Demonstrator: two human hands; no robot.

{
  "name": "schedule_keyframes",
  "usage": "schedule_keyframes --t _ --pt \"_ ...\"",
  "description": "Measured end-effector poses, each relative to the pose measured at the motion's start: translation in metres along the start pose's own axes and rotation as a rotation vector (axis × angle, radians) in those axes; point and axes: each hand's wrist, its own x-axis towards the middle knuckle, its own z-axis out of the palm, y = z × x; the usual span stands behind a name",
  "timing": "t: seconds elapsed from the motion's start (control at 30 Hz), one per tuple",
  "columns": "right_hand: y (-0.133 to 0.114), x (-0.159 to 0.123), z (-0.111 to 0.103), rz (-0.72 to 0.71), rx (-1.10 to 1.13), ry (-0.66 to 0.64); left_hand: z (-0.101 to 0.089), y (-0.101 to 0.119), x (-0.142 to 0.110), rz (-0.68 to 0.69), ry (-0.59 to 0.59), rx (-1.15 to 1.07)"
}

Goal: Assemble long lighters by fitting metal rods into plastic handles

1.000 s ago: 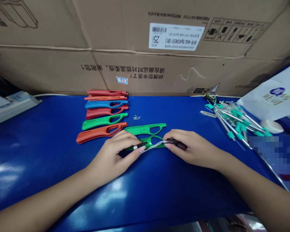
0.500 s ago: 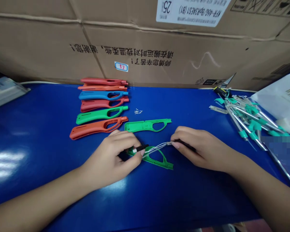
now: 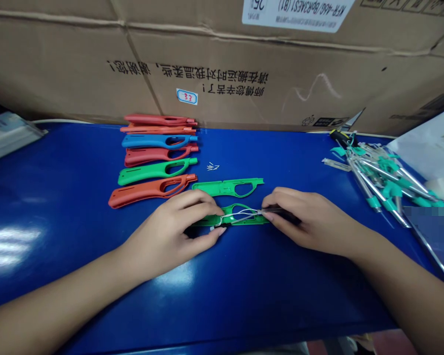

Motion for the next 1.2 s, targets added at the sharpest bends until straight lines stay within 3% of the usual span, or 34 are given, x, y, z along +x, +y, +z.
schedule_keyframes --t 0.37,0.7,1.2 --pt "-0.0002 0.0002 -0.0024 -0.012 -0.033 0.027 -0.0010 0.0011 -0.0005 0.043 0.017 0.002" --pt "-0.0008 0.0019 -0.0025 -0.048 -0.018 0.021 -0.0001 0.0033 -0.0032 0.029 0.178 0.090" --pt "0.0011 0.0007 -0.0019 -0.069 -0.060 0.058 0.0005 -0.0032 -0.0005 0.039 0.128 0.043"
